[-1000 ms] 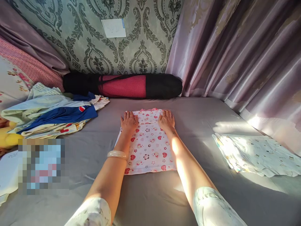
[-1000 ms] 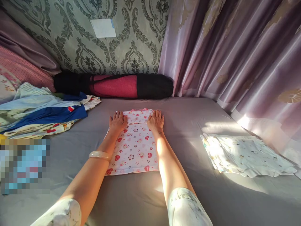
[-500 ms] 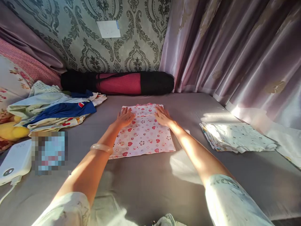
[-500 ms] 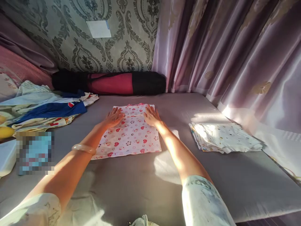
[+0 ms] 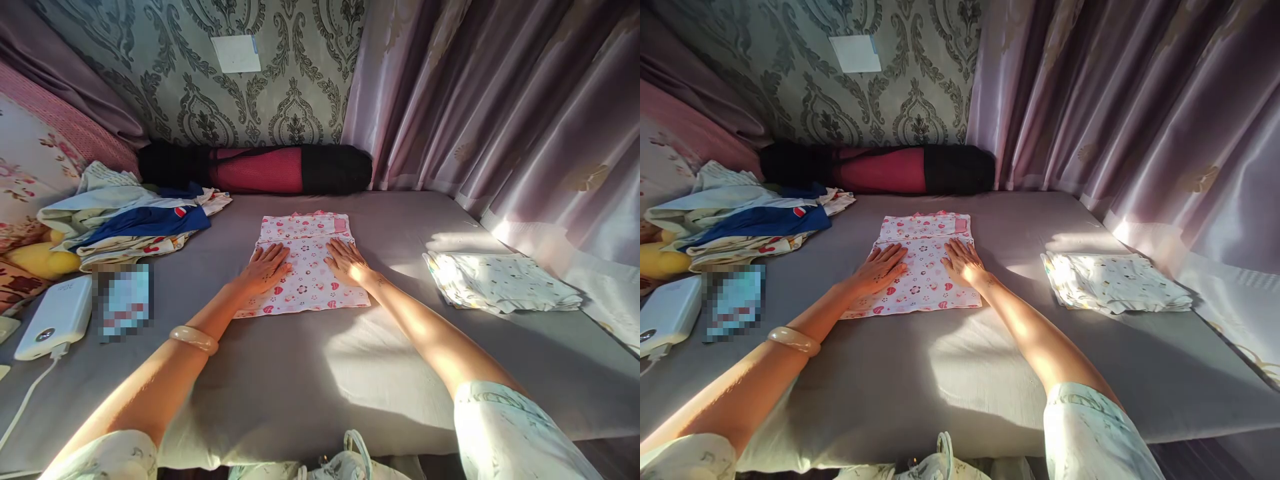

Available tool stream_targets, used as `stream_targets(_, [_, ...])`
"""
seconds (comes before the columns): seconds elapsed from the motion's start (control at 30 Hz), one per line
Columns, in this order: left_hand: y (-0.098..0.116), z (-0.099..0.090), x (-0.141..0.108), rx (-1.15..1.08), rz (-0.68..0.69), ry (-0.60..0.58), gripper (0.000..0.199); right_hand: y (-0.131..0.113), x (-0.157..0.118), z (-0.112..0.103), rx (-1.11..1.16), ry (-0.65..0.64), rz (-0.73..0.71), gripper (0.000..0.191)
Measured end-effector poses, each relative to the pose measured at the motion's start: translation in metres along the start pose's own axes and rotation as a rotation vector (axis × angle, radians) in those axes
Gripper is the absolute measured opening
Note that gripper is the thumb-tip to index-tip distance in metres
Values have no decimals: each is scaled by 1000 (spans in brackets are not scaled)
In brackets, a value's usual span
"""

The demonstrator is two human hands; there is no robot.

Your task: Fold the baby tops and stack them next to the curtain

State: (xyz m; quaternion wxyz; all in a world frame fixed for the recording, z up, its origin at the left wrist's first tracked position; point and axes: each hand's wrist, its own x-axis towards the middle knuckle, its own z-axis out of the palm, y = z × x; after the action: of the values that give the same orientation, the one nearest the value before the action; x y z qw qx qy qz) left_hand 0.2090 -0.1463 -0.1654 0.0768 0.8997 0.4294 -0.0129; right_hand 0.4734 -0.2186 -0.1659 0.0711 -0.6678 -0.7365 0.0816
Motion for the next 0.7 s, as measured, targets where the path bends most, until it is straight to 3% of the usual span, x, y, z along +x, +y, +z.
stream_targets(0.23, [9,-4,-13,-6,25,-9,67,-13,-19,-11,3,-24,-36,57])
stream_targets(0.47, [41,1,-52,-42,205,-15,65,-43,-60,-6,8,-48,-211,58])
stream_targets(0.7, [41,11,-56,-69,224,-23,75,-50,-63,1,-34,-50,-181,57])
